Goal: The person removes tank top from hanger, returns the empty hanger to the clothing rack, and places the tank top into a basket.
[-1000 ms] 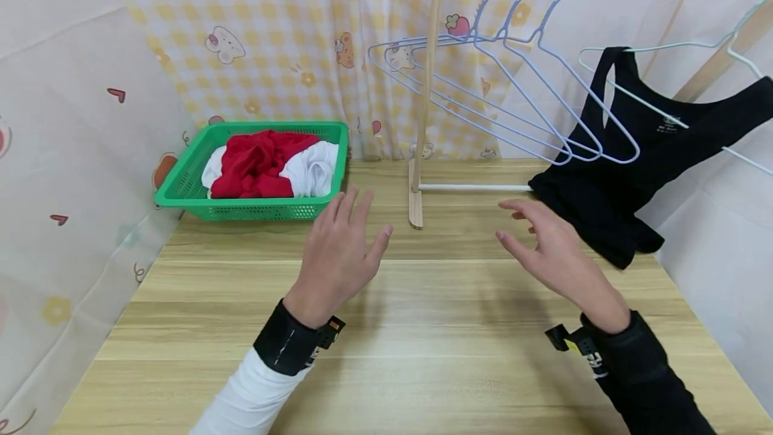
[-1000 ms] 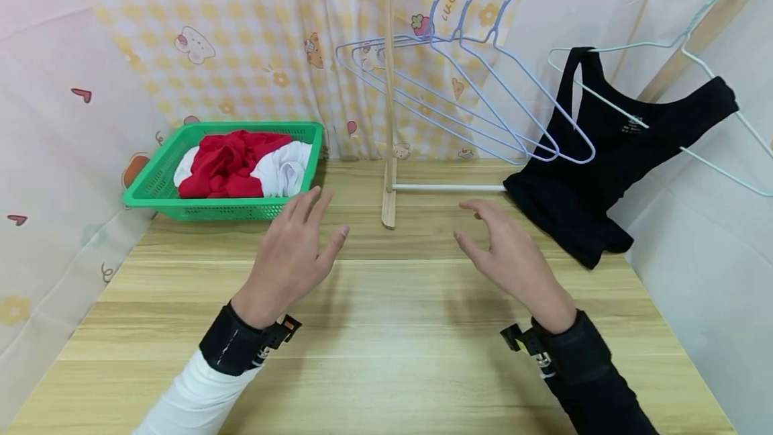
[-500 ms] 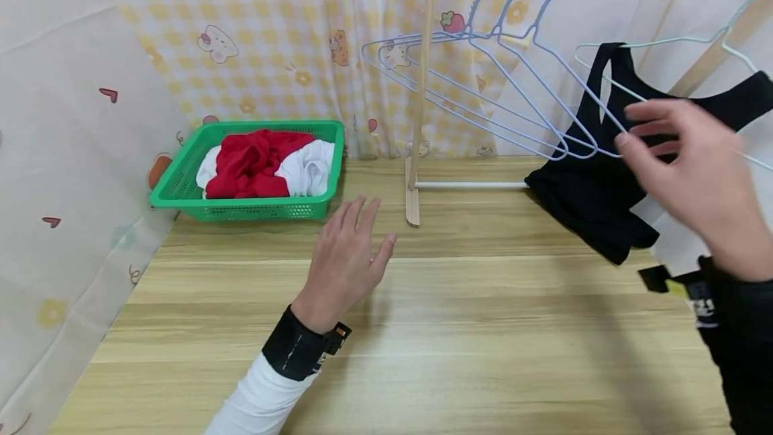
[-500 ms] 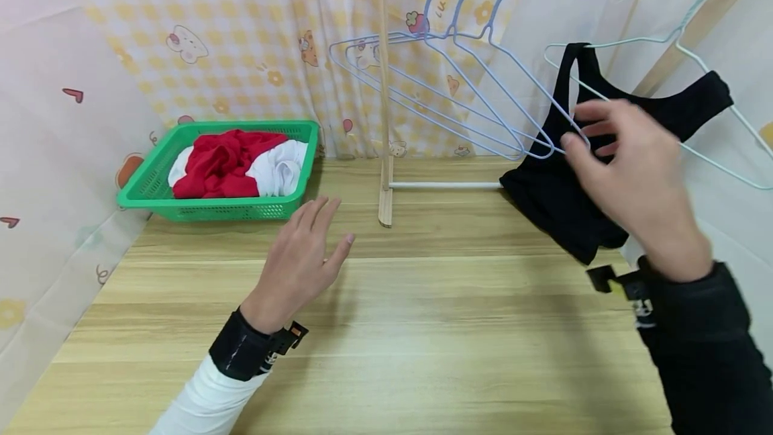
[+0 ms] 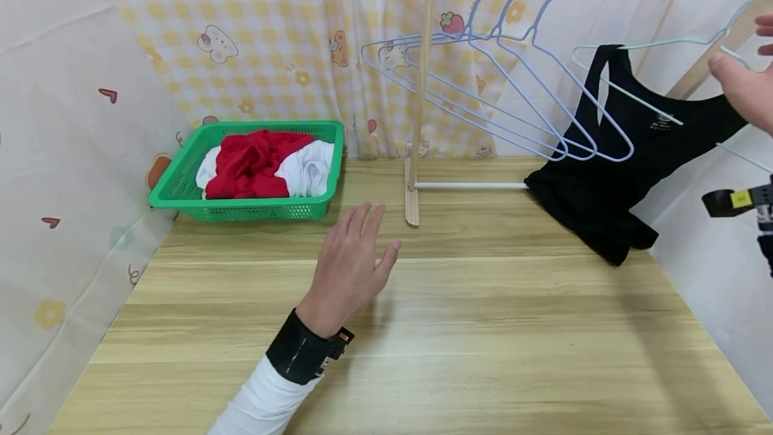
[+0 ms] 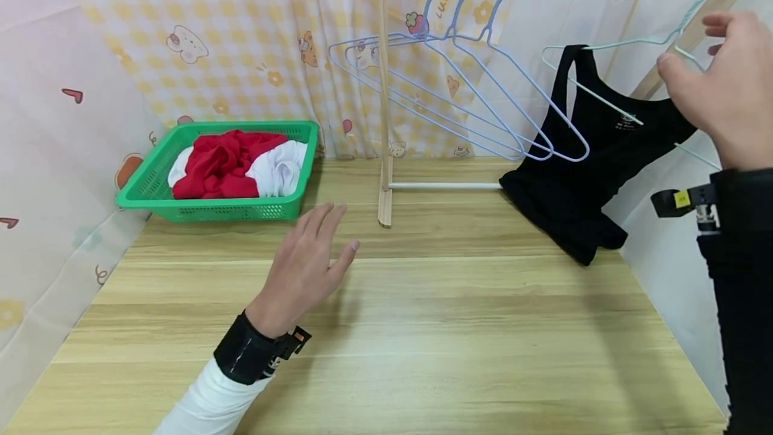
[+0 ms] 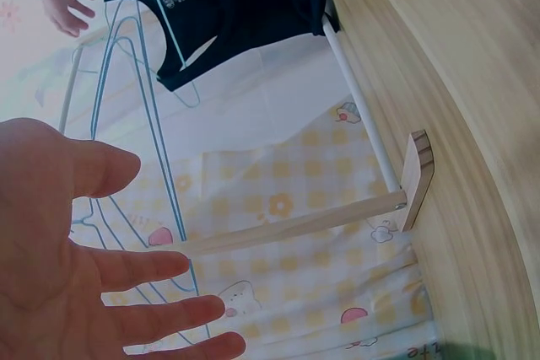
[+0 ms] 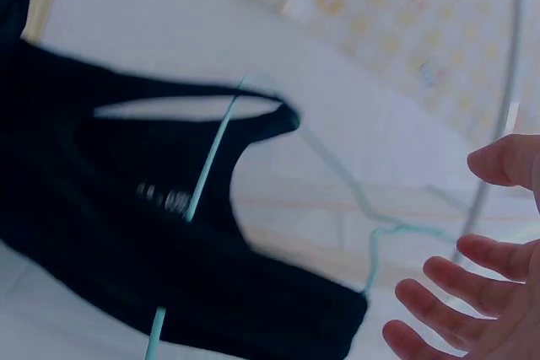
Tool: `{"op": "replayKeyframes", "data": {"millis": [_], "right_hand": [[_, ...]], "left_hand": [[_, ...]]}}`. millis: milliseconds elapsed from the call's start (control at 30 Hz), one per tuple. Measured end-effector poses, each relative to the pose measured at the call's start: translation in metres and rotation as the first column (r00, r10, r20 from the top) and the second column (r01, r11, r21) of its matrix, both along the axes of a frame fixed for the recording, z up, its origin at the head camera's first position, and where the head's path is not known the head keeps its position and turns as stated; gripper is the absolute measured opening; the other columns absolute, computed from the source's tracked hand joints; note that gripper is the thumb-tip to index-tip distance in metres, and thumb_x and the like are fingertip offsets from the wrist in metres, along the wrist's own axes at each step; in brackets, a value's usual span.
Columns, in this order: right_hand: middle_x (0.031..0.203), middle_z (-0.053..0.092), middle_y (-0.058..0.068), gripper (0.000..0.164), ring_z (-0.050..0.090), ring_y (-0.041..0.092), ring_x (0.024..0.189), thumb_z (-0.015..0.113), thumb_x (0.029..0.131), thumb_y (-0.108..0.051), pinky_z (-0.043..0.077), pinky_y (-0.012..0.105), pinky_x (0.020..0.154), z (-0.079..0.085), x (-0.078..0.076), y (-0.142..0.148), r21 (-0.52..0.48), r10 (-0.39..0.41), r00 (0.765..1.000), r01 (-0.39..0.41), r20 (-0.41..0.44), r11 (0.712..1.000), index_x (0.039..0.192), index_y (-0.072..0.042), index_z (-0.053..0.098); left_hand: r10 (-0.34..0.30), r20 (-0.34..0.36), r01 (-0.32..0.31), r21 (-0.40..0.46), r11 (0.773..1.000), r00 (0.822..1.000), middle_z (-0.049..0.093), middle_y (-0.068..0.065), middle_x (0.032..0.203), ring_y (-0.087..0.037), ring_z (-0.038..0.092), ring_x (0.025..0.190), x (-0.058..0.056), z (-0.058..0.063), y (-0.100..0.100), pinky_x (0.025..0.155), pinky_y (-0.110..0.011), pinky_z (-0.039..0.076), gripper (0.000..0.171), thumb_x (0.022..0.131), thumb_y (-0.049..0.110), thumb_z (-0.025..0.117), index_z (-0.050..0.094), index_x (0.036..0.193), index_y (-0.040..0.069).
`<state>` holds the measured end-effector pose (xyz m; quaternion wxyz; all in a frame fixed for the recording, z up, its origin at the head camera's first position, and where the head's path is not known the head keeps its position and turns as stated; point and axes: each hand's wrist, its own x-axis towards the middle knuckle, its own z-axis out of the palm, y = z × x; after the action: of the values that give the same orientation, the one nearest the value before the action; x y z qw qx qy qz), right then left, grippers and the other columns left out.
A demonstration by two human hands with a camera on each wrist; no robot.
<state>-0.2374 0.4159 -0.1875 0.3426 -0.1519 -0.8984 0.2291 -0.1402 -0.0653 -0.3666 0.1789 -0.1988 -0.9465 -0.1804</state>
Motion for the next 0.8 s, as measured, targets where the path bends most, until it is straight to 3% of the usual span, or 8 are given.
{"op": "replayKeyframes", "data": {"millis": [167, 233, 300, 333, 433, 600, 700, 800], "right_hand": [[0.178, 0.021, 0.021, 0.068, 0.032, 0.045, 0.161, 0.039, 0.111, -0.028, 0.031, 0.055, 0.132, -0.009, -0.063, 0.071, -0.023, 0.023, 0.975, -0.019, 0.219, 1.000, 0.174, -0.018, 0.014], [0.174, 0.029, 0.024, 0.069, 0.057, 0.033, 0.142, 0.037, 0.111, -0.031, 0.048, 0.044, 0.120, -0.014, -0.089, 0.099, -0.008, 0.029, 0.953, -0.028, 0.302, 1.000, 0.174, -0.021, 0.012], [0.153, 0.054, 0.014, 0.068, 0.072, 0.009, 0.104, 0.038, 0.112, -0.031, 0.058, 0.026, 0.095, -0.016, -0.103, 0.114, -0.014, 0.056, 0.941, -0.055, 0.334, 0.998, 0.174, -0.021, 0.012], [0.146, 0.058, 0.015, 0.065, 0.068, 0.000, 0.082, 0.036, 0.113, -0.028, 0.057, 0.023, 0.081, -0.014, -0.104, 0.114, -0.017, 0.064, 0.936, -0.062, 0.347, 0.998, 0.174, -0.016, 0.015], [0.098, 0.056, -0.018, 0.053, 0.045, -0.014, 0.048, 0.032, 0.115, -0.019, 0.040, 0.015, 0.053, -0.007, -0.096, 0.098, -0.082, 0.105, 0.936, -0.082, 0.336, 0.993, 0.167, -0.025, 0.027], [0.070, 0.040, -0.032, 0.036, 0.046, -0.011, 0.046, 0.024, 0.118, -0.012, 0.038, 0.018, 0.048, 0.008, -0.082, 0.072, -0.172, 0.110, 0.948, -0.060, 0.299, 0.983, 0.140, -0.033, 0.044], [0.081, 0.041, -0.028, 0.035, 0.043, -0.012, 0.054, 0.022, 0.119, -0.014, 0.038, 0.015, 0.051, 0.009, -0.086, 0.074, -0.171, 0.085, 0.954, -0.036, 0.287, 0.985, 0.118, -0.041, 0.045], [0.088, 0.038, -0.029, 0.039, 0.041, -0.014, 0.063, 0.022, 0.119, -0.017, 0.037, 0.011, 0.056, 0.007, -0.093, 0.083, -0.147, 0.061, 0.962, -0.022, 0.266, 0.989, 0.103, -0.052, 0.027]], "left_hand": [[-0.010, 0.003, 0.010, 0.002, 1.000, 1.000, 0.053, -0.028, 0.157, -0.045, 0.051, 0.146, 0.000, -0.004, 0.001, 0.119, -0.062, 0.046, 0.060, 0.109, 0.036, 0.062, 0.051, 0.156, -0.001], [-0.011, 0.003, 0.011, 0.004, 1.000, 1.000, 0.054, -0.028, 0.157, -0.046, 0.052, 0.146, 0.001, -0.006, 0.001, 0.118, -0.062, 0.047, 0.060, 0.109, 0.036, 0.062, 0.051, 0.155, -0.001], [-0.014, 0.008, 0.014, 0.008, 1.000, 1.000, 0.054, -0.029, 0.156, -0.046, 0.052, 0.146, 0.002, -0.007, 0.002, 0.117, -0.062, 0.048, 0.060, 0.109, 0.036, 0.063, 0.051, 0.155, -0.001], [-0.015, 0.010, 0.015, 0.010, 1.000, 1.000, 0.054, -0.029, 0.156, -0.046, 0.052, 0.146, 0.002, -0.008, 0.002, 0.117, -0.062, 0.048, 0.060, 0.109, 0.036, 0.063, 0.051, 0.155, -0.001], [-0.022, 0.012, 0.022, 0.013, 1.000, 1.000, 0.055, -0.028, 0.155, -0.045, 0.052, 0.145, 0.004, -0.010, 0.003, 0.115, -0.062, 0.050, 0.061, 0.108, 0.036, 0.065, 0.052, 0.155, -0.001], [-0.022, 0.019, 0.022, 0.017, 1.000, 1.000, 0.054, -0.028, 0.156, -0.045, 0.052, 0.145, 0.005, -0.012, 0.003, 0.116, -0.061, 0.049, 0.061, 0.109, 0.036, 0.064, 0.052, 0.156, -0.001], [-0.020, 0.025, 0.020, 0.019, 1.000, 0.999, 0.054, -0.028, 0.156, -0.045, 0.052, 0.145, 0.005, -0.013, 0.004, 0.116, -0.061, 0.049, 0.060, 0.109, 0.036, 0.064, 0.052, 0.155, -0.001], [-0.022, 0.025, 0.022, 0.018, 1.000, 0.999, 0.054, -0.029, 0.156, -0.046, 0.052, 0.145, 0.004, -0.014, 0.004, 0.117, -0.061, 0.048, 0.060, 0.109, 0.036, 0.064, 0.053, 0.155, -0.002]]}}
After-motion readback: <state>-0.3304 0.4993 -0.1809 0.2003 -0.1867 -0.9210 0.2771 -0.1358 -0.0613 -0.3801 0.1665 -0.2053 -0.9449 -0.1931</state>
